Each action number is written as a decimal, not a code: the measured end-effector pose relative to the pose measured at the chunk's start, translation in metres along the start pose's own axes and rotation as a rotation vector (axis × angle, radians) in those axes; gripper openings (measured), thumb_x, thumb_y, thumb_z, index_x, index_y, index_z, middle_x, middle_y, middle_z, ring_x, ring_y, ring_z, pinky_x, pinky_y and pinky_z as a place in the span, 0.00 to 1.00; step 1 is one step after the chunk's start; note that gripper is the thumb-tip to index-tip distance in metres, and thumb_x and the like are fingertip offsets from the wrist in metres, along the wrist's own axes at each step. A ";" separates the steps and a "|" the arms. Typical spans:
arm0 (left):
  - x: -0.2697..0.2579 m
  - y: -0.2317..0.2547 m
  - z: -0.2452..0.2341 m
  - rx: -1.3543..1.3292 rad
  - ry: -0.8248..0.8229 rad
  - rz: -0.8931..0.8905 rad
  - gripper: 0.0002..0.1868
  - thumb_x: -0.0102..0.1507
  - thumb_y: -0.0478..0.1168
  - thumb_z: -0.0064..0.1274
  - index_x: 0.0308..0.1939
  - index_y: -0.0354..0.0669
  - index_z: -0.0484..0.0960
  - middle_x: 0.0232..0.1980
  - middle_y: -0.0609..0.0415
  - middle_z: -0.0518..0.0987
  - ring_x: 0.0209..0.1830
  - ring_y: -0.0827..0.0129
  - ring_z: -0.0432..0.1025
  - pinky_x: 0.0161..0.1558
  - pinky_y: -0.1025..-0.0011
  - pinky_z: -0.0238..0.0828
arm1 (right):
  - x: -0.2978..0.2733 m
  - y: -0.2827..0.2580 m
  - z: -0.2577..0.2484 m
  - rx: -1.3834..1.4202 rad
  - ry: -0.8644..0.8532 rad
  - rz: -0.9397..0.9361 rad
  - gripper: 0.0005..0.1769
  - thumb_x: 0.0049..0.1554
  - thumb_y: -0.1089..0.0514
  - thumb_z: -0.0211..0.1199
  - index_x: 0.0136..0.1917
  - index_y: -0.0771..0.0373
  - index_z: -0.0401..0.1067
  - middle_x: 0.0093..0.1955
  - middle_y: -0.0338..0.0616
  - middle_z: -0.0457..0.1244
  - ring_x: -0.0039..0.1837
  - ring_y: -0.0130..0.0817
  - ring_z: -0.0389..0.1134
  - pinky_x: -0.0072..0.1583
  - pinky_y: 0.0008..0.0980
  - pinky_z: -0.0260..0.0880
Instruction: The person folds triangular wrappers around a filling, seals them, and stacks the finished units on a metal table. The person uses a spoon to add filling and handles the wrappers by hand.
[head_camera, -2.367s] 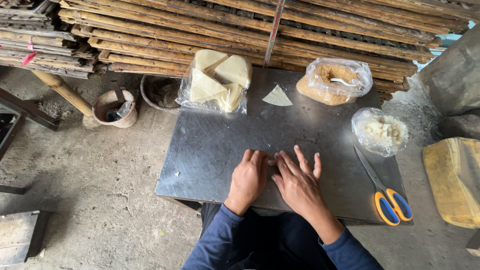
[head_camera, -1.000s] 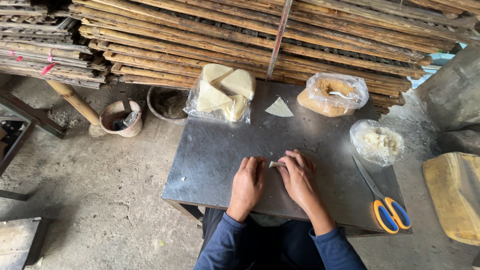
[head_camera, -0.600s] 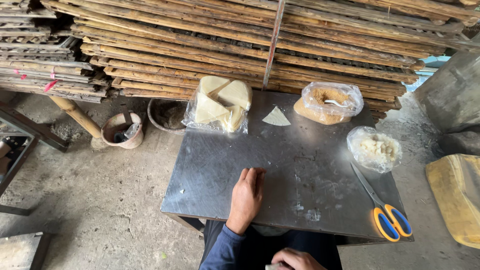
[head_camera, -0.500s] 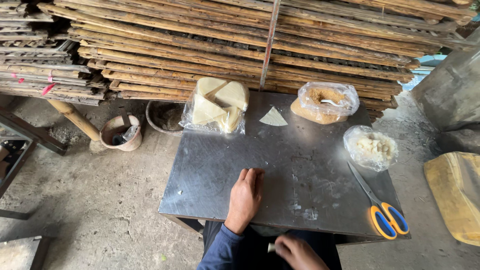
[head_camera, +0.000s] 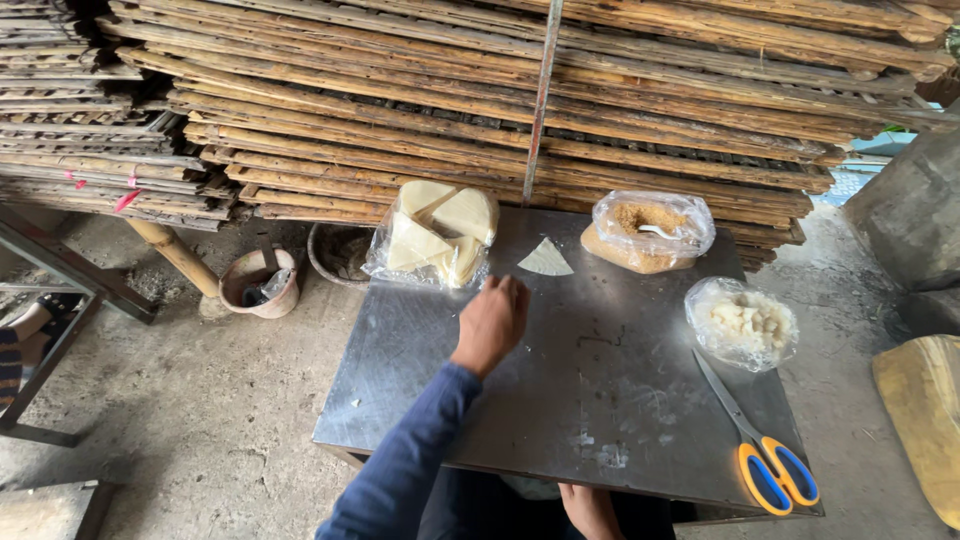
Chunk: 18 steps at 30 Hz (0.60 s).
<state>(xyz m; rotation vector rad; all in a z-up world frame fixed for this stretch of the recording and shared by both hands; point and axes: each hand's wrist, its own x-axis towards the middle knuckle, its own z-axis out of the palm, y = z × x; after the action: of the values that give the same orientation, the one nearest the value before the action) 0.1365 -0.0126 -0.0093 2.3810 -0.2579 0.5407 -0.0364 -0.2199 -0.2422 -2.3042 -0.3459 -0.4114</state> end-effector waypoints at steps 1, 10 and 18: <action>0.017 -0.006 0.012 0.044 -0.002 -0.032 0.12 0.70 0.45 0.47 0.42 0.40 0.77 0.43 0.40 0.77 0.40 0.42 0.75 0.41 0.49 0.72 | 0.003 -0.003 -0.003 -0.050 0.054 -0.076 0.20 0.59 0.55 0.60 0.62 0.68 0.69 0.61 0.62 0.65 0.63 0.62 0.65 0.63 0.52 0.64; 0.088 -0.034 0.089 0.197 -0.007 -0.221 0.15 0.63 0.47 0.55 0.47 0.41 0.78 0.54 0.41 0.73 0.52 0.44 0.74 0.48 0.49 0.74 | 0.015 -0.026 -0.018 -0.167 -0.052 0.142 0.23 0.55 0.54 0.63 0.61 0.66 0.71 0.61 0.62 0.64 0.63 0.60 0.65 0.62 0.52 0.64; 0.102 -0.041 0.106 0.089 -0.020 -0.247 0.15 0.62 0.47 0.59 0.44 0.40 0.78 0.50 0.37 0.77 0.47 0.42 0.76 0.47 0.50 0.74 | 0.015 -0.047 -0.057 -0.114 -0.100 0.167 0.22 0.55 0.55 0.65 0.60 0.65 0.72 0.59 0.58 0.66 0.60 0.55 0.67 0.60 0.47 0.66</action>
<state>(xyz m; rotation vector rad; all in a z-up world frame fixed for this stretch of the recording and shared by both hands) 0.2743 -0.0551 -0.0602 2.4584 0.0539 0.4197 -0.0505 -0.2272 -0.1688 -2.4483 -0.1806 -0.2389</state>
